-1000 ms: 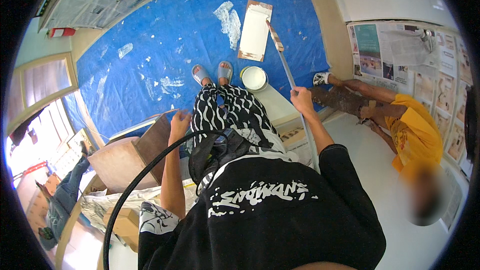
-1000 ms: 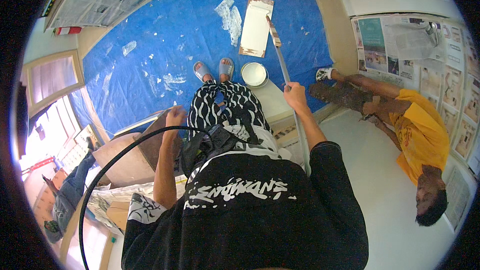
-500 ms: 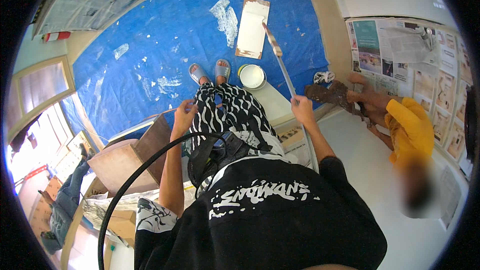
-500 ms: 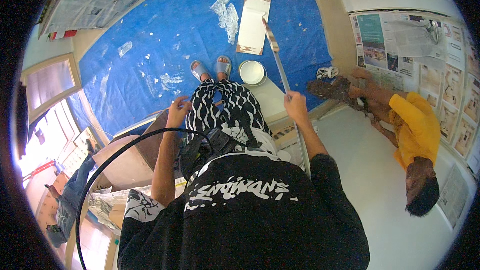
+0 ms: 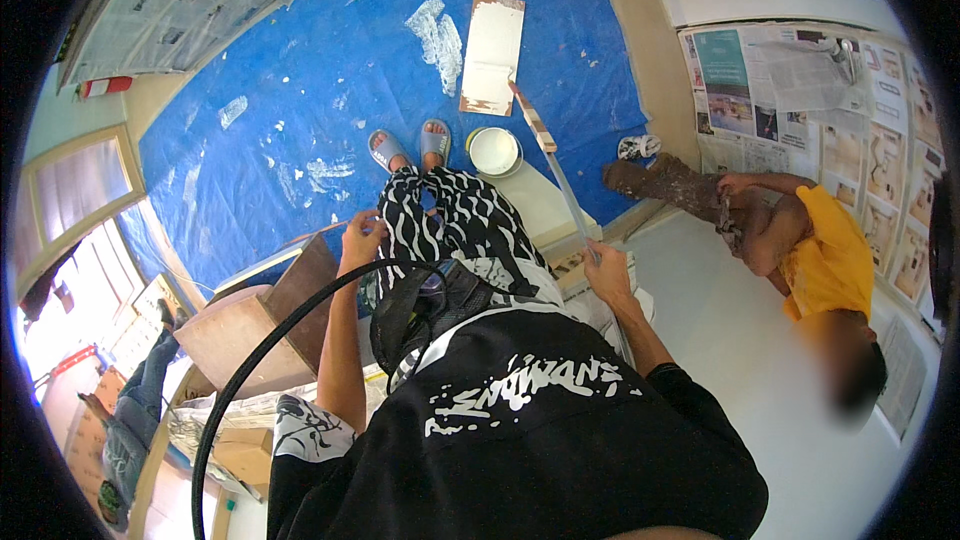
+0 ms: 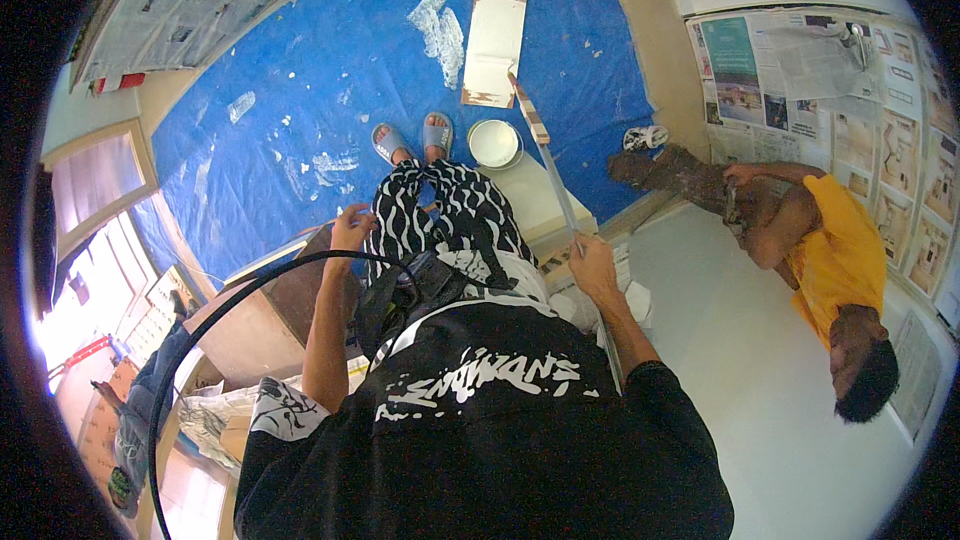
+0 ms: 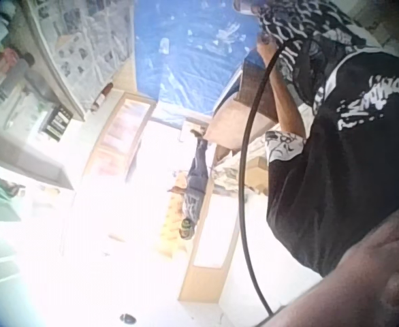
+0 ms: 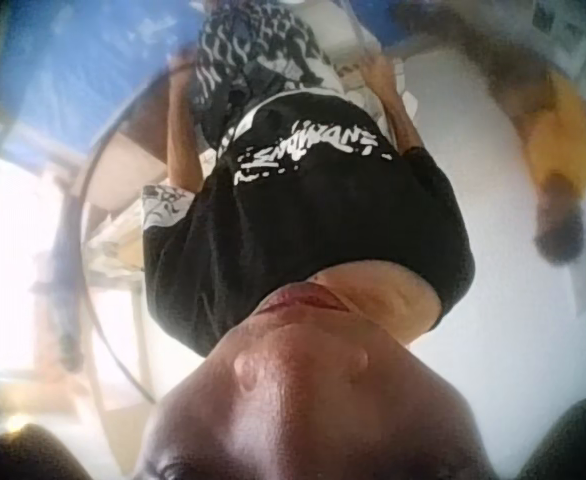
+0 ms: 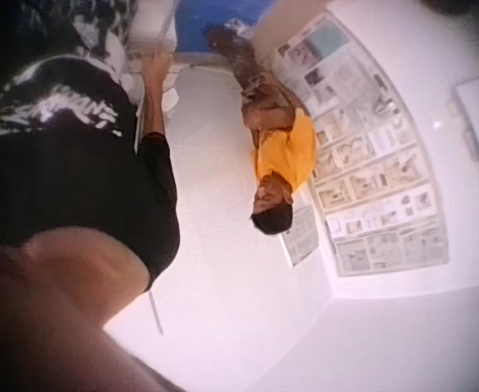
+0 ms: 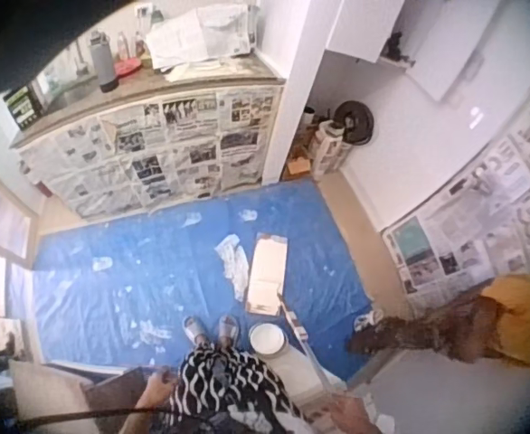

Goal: The person paints a section of the ceiling using a paint roller on an extension pole, occasionally dipping the roller into a paint tray on the floor.

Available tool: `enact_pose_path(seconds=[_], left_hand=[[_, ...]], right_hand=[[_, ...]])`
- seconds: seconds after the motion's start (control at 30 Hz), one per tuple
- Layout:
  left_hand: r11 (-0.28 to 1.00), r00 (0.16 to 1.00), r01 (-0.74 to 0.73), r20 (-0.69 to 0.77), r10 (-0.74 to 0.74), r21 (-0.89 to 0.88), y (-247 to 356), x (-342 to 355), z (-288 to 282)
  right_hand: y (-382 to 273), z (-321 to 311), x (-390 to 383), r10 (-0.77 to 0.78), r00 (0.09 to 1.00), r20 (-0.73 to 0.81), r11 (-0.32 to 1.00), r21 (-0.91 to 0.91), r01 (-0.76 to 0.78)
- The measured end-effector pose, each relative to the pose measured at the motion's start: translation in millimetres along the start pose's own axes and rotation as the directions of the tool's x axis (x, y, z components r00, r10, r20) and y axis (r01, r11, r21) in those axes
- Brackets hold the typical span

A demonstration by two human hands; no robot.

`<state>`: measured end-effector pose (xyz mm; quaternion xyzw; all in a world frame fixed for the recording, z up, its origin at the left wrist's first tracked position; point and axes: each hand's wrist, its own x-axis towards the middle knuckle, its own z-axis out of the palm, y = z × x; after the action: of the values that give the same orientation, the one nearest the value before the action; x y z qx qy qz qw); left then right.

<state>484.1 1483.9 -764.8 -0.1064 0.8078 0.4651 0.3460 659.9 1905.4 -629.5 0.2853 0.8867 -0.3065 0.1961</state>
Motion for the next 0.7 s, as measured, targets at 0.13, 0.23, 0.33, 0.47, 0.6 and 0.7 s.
enact_pose_path(seconds=[0.13, 0.23, 0.33, 0.47, 0.6, 0.7], left_hand=[[0.981, 0.984, 0.176, 0.037, -0.173, -0.086, 1, -11, 6], [0.976, 0.978, 0.201, 0.066, -0.196, -0.086, -5, -21, 6], [0.968, 0.986, 0.165, 0.049, -0.158, -0.192, -14, -25, 6], [0.976, 0.987, 0.159, 0.061, -0.152, -0.147, -29, -27, 2], [0.961, 0.984, 0.176, 0.05, -0.169, -0.215, -26, -28, 2], [0.981, 0.988, 0.155, 0.034, -0.152, -0.119, -35, -21, 3]], right_hand=[[-2, -1, 29, -0.09, 0.996, -0.02, 0.994, -0.069, 0.089], [0, 13, 77, -0.122, 0.987, -0.101, 0.992, -0.056, 0.117], [5, 25, 99, -0.095, 0.989, -0.115, 0.994, -0.06, 0.088], [11, 32, 70, 0.007, 1.0, 0.019, 0.995, -0.102, -0.005], [-2, 14, 10, 0.021, 0.998, 0.06, 0.994, -0.108, -0.015], [-6, -3, -3, -0.029, 1.0, 0.008, 0.999, -0.029, 0.029]])
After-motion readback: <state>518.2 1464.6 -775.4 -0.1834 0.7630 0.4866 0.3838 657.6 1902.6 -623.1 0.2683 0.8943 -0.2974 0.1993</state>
